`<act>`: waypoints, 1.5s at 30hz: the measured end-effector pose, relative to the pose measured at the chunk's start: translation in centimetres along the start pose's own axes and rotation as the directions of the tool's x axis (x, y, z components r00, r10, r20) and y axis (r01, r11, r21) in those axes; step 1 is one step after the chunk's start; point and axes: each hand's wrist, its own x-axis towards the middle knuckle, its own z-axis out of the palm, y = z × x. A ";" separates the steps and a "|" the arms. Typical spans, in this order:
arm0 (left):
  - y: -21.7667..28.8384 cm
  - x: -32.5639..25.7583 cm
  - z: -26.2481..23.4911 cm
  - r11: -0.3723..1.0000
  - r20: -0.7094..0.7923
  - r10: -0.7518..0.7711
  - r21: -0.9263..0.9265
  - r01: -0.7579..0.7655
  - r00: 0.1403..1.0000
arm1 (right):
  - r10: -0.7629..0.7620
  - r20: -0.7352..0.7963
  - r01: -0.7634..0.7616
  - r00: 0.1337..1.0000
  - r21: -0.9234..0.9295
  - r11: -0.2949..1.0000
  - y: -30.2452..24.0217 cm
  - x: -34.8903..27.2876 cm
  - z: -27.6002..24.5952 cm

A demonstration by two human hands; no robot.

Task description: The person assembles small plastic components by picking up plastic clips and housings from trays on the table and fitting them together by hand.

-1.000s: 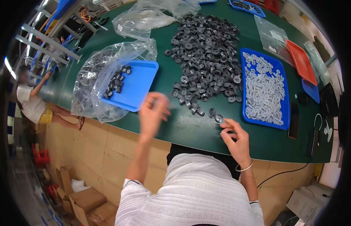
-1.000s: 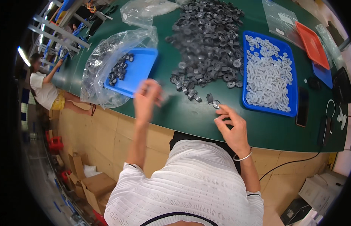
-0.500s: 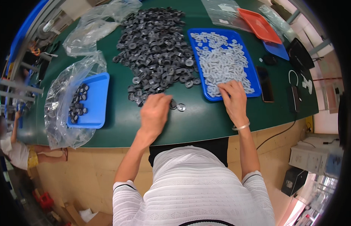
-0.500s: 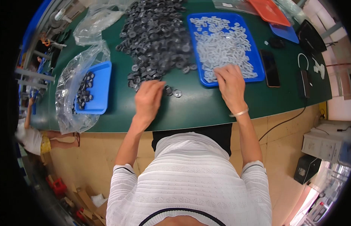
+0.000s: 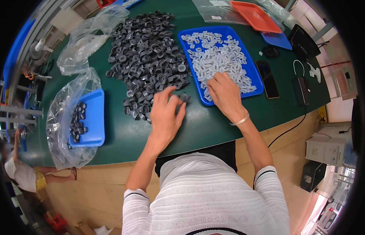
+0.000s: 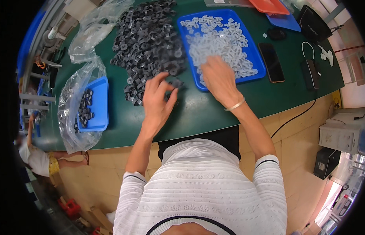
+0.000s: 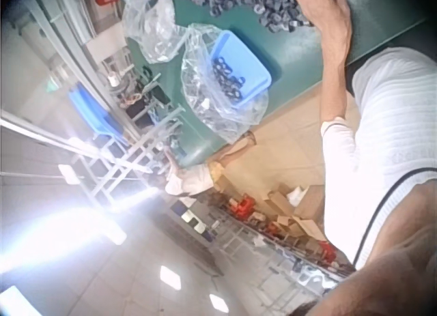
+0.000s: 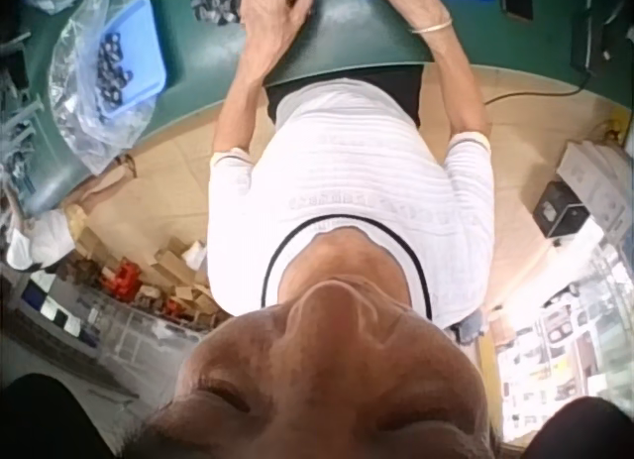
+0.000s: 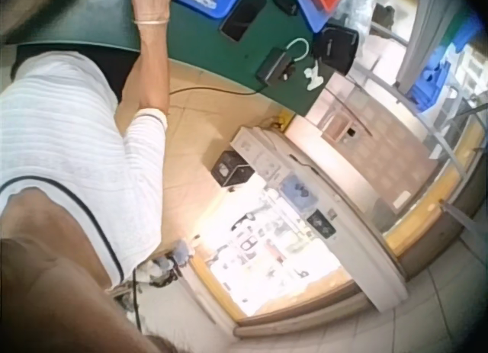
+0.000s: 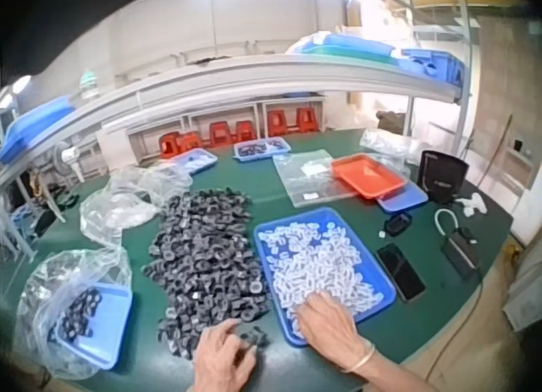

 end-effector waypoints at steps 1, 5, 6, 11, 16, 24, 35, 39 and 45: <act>0.4 -1.0 -0.8 0.997 -0.042 -0.034 -0.070 0.031 0.999 | -0.007 -0.067 0.011 0.998 0.061 0.998 -0.4 -0.5 -0.4; 1.2 -6.2 -1.4 0.969 0.131 -0.189 -0.139 0.206 0.973 | -0.146 -0.089 0.157 0.985 0.135 0.978 -3.2 -4.6 -0.1; 1.2 -7.2 -0.6 0.978 0.106 -0.173 -0.101 0.184 0.979 | -0.158 -0.020 0.159 0.987 0.160 0.974 -3.6 -5.9 0.6; 1.2 -9.3 0.8 0.981 0.057 -0.191 -0.026 0.193 0.980 | -0.137 0.056 0.119 0.989 0.255 0.960 -3.7 -7.6 1.2; 1.2 -9.9 0.6 0.954 0.075 -0.276 -0.098 0.283 0.958 | 0.065 0.037 -0.075 0.997 0.432 0.899 -3.7 -7.4 1.0; 0.5 -8.4 -0.2 0.937 0.179 -0.319 -0.091 0.338 0.931 | 0.147 0.226 -0.250 0.963 0.544 0.801 -4.1 -7.0 0.7; 1.5 -8.4 0.2 -0.014 0.564 -0.538 -0.748 0.663 0.626 | 0.277 0.540 -0.571 0.795 0.820 0.041 -7.3 -7.4 1.9; 1.3 -9.0 0.4 0.123 0.502 -0.586 -0.721 0.682 0.636 | 0.305 0.527 -0.577 0.794 0.810 0.104 -7.4 -7.1 1.6; 1.3 -8.8 0.4 0.031 0.528 -0.595 -0.738 0.674 0.606 | 0.341 0.427 -0.511 0.838 0.833 0.212 -8.1 -7.0 2.1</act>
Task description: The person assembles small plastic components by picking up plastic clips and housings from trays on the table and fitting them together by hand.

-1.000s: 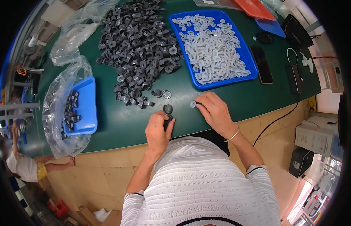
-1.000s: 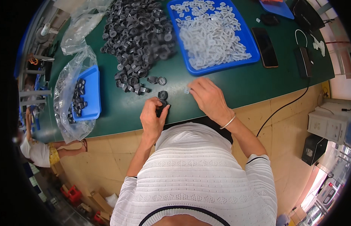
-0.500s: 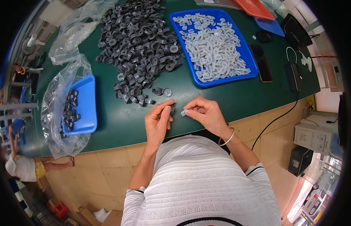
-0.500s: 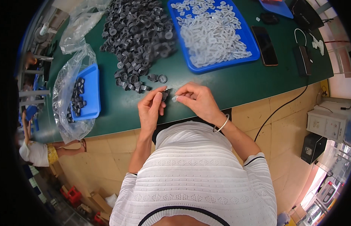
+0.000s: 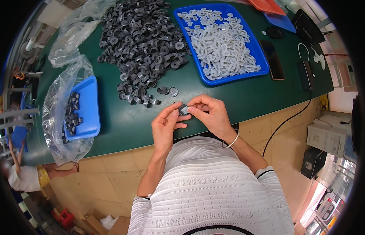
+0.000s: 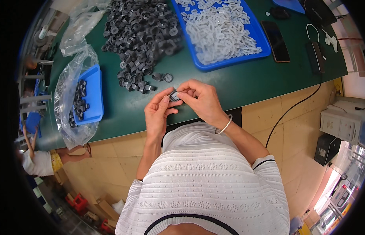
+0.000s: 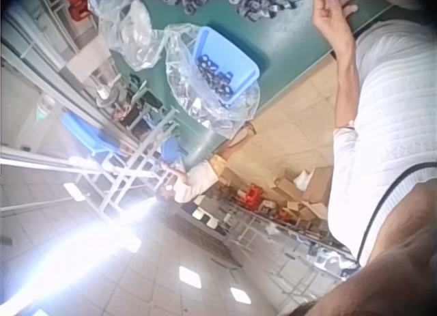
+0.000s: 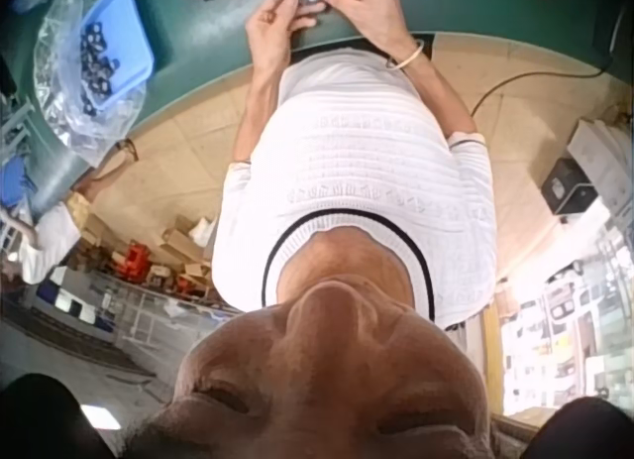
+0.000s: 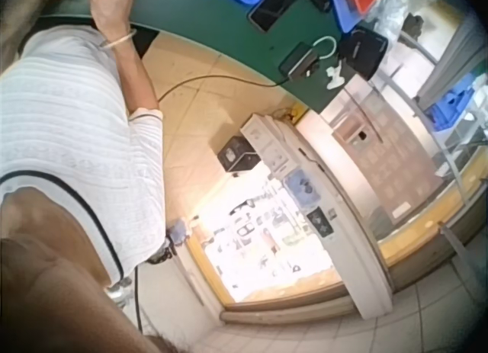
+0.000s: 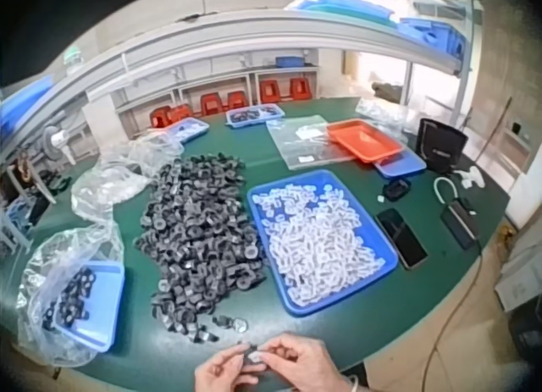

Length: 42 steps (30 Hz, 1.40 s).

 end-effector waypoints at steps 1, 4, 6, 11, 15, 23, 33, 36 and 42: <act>0.0 0.0 0.1 0.999 0.013 0.002 -0.050 -0.001 1.000 | -0.029 -0.009 0.029 1.000 -0.035 0.999 0.1 0.0 0.1; 0.2 -0.2 0.1 0.997 0.029 0.002 -0.080 0.000 1.000 | -0.073 -0.010 0.071 0.997 -0.108 0.992 -0.2 0.0 0.2; 0.2 -0.3 0.0 0.998 0.033 0.000 -0.059 0.002 0.999 | -0.078 -0.016 0.075 0.997 -0.132 0.988 -0.3 -0.1 0.2; 0.1 -0.4 0.1 0.998 0.024 0.000 -0.065 0.002 1.000 | -0.074 -0.022 0.069 0.997 -0.169 0.983 -0.7 -0.2 0.3; -0.2 -0.4 0.2 0.998 0.017 0.016 -0.056 -0.015 1.000 | -0.118 0.022 0.120 0.993 -0.199 0.973 -0.9 -0.2 0.4; 0.5 -0.7 0.8 0.995 0.008 0.074 -0.061 -0.073 0.997 | -0.088 0.063 0.092 0.994 -0.059 0.994 0.6 0.7 0.2; 0.0 -1.5 1.3 0.989 0.007 0.138 -0.062 -0.138 0.990 | 0.080 0.127 -0.115 0.989 0.297 0.948 0.8 0.6 0.6; -0.9 -1.7 1.6 0.977 -0.029 0.207 0.064 -0.205 0.978 | -0.017 0.130 -0.005 0.991 0.162 0.987 1.3 0.5 0.6; 0.2 -0.7 0.7 0.991 -0.002 0.082 -0.106 -0.082 0.997 | -0.218 0.288 0.295 0.932 -0.256 0.920 -2.0 0.6 -1.0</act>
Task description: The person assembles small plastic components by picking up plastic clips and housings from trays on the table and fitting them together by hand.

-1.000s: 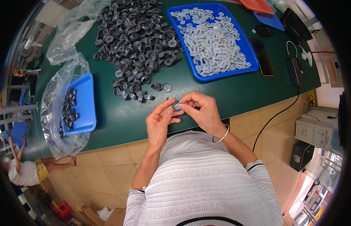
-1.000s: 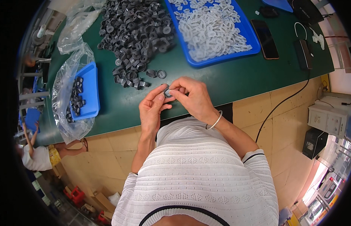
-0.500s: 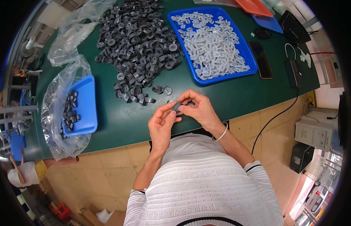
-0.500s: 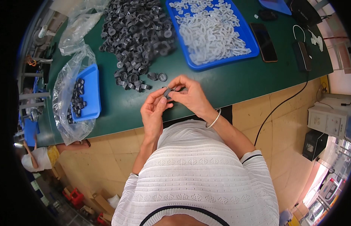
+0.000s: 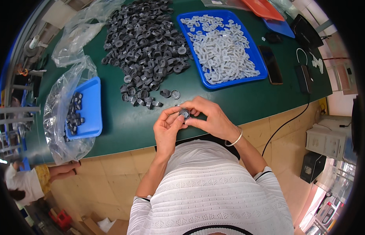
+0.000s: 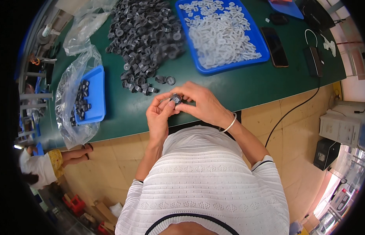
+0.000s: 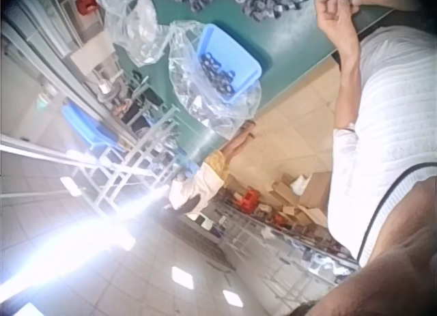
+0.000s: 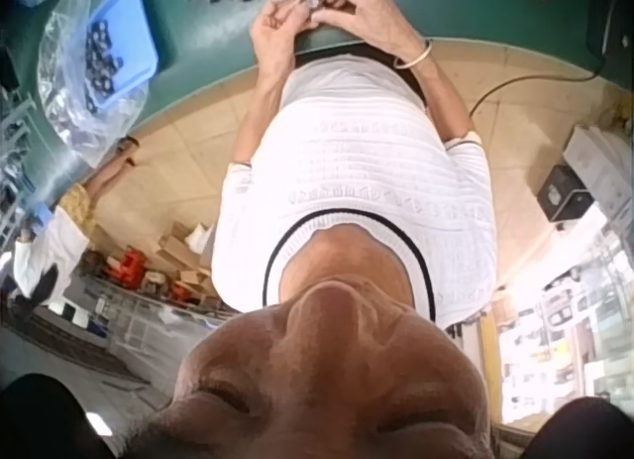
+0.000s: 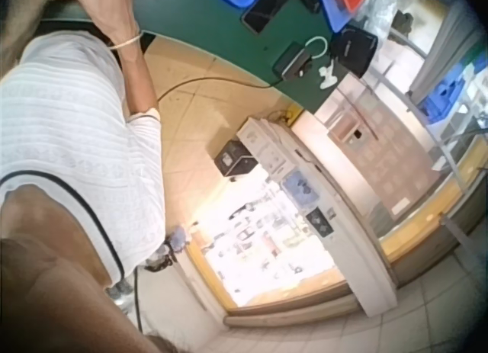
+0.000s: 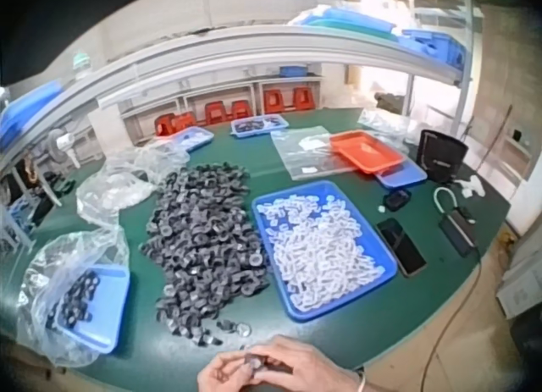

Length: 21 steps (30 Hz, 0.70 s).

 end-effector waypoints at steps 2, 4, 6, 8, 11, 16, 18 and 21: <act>0.3 0.2 0.0 0.996 0.023 -0.063 -0.061 0.064 0.998 | -0.258 -0.003 0.248 0.966 -0.268 0.931 0.1 -0.1 0.0; 0.9 0.3 -0.1 0.995 0.078 -0.095 0.010 0.095 0.992 | -0.260 0.042 0.259 0.965 -0.324 0.910 0.2 -0.3 -0.5; 1.7 0.7 -0.4 0.988 0.131 -0.137 0.084 0.126 0.982 | -0.254 0.085 0.267 0.963 -0.376 0.887 0.3 -0.6 -0.7; 2.7 1.6 -0.9 0.936 0.297 -0.277 0.300 0.186 0.914 | -0.335 0.119 0.355 0.935 -0.322 0.878 0.4 -0.7 -0.7; 2.7 2.0 -1.3 0.911 0.352 -0.328 0.364 0.195 0.876 | -0.313 0.178 0.357 0.933 -0.353 0.865 0.0 -1.1 -0.5; 3.1 1.6 -0.6 0.905 0.344 -0.269 0.409 0.114 0.899 | -0.297 0.156 0.331 0.942 -0.281 0.901 0.9 -1.0 -0.5; 3.3 1.6 -0.6 0.897 0.334 -0.282 0.425 0.123 0.900 | -0.298 0.152 0.328 0.942 -0.232 0.916 1.1 -1.0 -0.5; 3.0 1.9 -0.9 0.846 0.352 -0.262 0.532 0.039 0.899 | -0.278 0.161 0.307 0.947 -0.192 0.932 0.6 -1.0 -0.5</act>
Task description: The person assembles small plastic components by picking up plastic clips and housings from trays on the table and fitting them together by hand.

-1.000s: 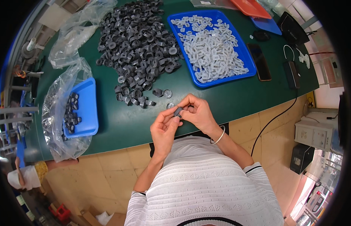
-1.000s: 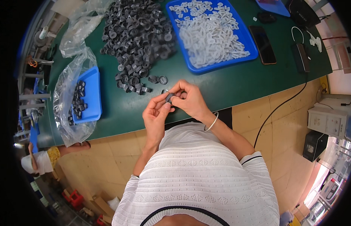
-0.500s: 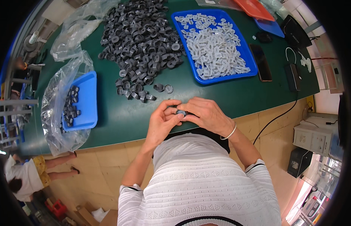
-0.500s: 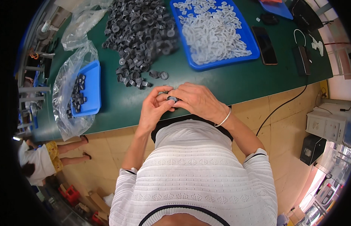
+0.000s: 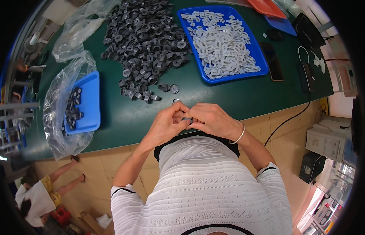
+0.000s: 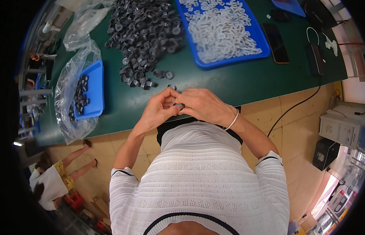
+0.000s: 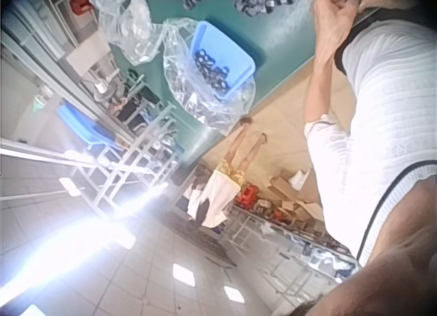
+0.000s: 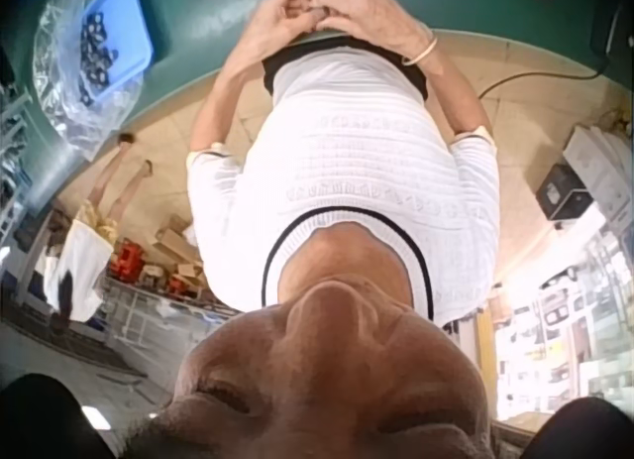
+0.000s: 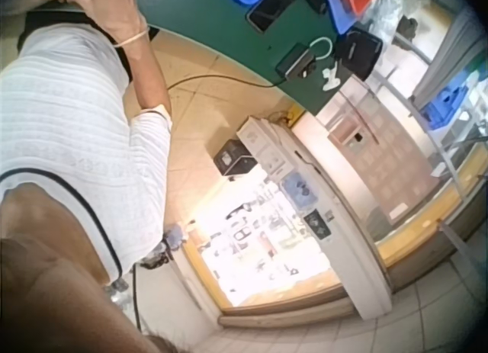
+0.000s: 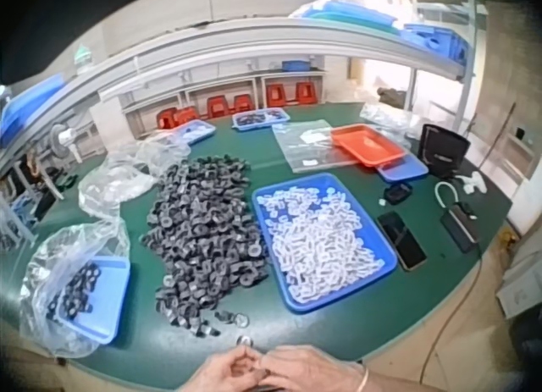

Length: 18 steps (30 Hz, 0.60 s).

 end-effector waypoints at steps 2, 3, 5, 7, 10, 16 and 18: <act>-0.1 0.4 0.1 0.996 0.019 -0.075 0.049 0.074 0.997 | -0.011 0.068 0.019 0.998 -0.109 0.994 -0.4 0.0 -0.2; -0.2 0.4 0.0 0.996 0.020 -0.075 0.050 0.074 0.997 | -0.011 0.067 0.018 0.998 -0.110 0.994 -0.4 0.0 -0.2; -0.2 0.4 -0.2 0.995 0.084 -0.081 -0.059 0.086 0.993 | -0.003 0.079 0.008 0.997 -0.068 0.998 -0.4 0.0 -0.2; 0.4 0.3 0.1 0.987 0.083 -0.108 -0.108 0.116 0.991 | 0.039 0.079 -0.038 0.996 -0.024 0.999 -0.3 -0.2 -0.5; 0.3 0.0 0.5 0.975 0.063 -0.138 -0.166 0.147 0.988 | 0.091 0.090 -0.091 0.992 -0.002 0.996 -0.7 -0.2 -0.7; 0.9 -0.4 1.5 0.971 -0.047 -0.051 -0.236 0.038 0.998 | 0.289 0.047 -0.292 0.956 0.174 0.940 -0.3 -0.2 -1.1; 0.8 -0.8 1.8 0.949 -0.094 0.003 -0.314 -0.033 0.996 | 0.434 0.091 -0.440 0.896 0.296 0.848 0.1 -0.3 -1.2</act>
